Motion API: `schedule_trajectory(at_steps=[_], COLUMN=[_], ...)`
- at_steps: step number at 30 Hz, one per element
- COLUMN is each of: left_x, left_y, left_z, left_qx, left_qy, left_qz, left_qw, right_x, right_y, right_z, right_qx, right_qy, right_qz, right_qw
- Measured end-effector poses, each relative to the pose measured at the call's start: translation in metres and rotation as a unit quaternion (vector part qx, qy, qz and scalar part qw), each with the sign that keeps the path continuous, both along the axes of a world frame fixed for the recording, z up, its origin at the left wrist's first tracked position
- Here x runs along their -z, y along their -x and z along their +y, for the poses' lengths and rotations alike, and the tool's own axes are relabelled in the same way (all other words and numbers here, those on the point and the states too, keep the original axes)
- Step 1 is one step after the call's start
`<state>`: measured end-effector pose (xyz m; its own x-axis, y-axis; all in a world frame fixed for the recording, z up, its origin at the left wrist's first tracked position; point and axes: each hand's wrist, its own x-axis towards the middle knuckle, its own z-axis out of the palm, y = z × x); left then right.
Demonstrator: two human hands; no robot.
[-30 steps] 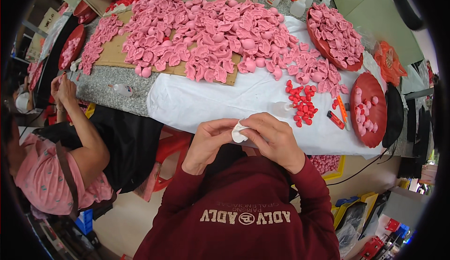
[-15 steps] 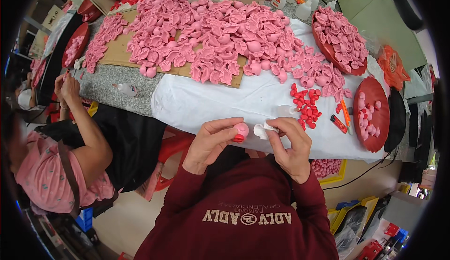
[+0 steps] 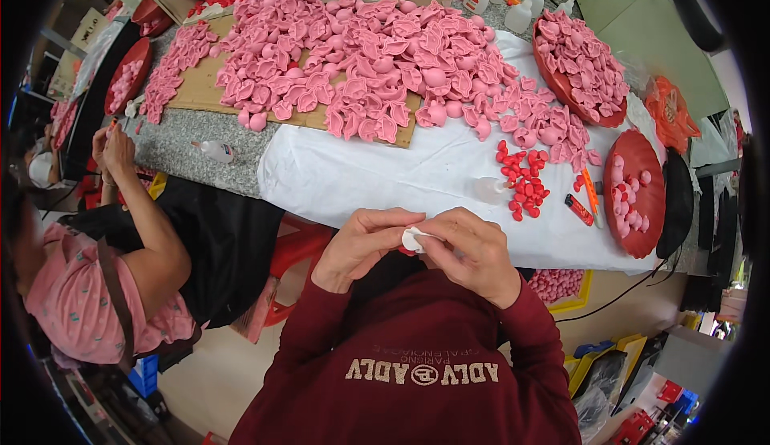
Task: Manually assembling small pink decorative craft pieces by applying adhesive and joining components.
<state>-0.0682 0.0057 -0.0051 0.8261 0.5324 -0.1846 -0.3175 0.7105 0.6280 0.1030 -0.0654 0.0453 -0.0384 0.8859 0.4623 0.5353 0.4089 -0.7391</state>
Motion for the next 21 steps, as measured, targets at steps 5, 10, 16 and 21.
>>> schedule_trajectory(at_steps=[5, 10, 16, 21], left_x=[-0.003, -0.006, -0.004, 0.0], left_y=[-0.002, -0.002, -0.001, -0.001], left_z=[-0.002, -0.007, -0.007, -0.007], left_qx=[-0.016, -0.014, -0.031, -0.036], left_qy=[0.01, -0.008, 0.017, 0.024], left_qz=[0.009, 0.027, 0.014, 0.01], left_qw=[1.0, 1.0, 0.999, 0.999], right_x=[0.007, 0.005, 0.022, 0.007], right_y=[0.008, 0.013, 0.007, 0.0], right_z=[0.006, 0.021, 0.018, 0.001], right_qx=[0.08, 0.21, 0.243, 0.195], right_qy=[-0.058, -0.079, 0.023, 0.046], right_qz=[-0.066, -0.014, -0.136, -0.009], right_qw=[0.993, 0.974, 0.96, 0.98])
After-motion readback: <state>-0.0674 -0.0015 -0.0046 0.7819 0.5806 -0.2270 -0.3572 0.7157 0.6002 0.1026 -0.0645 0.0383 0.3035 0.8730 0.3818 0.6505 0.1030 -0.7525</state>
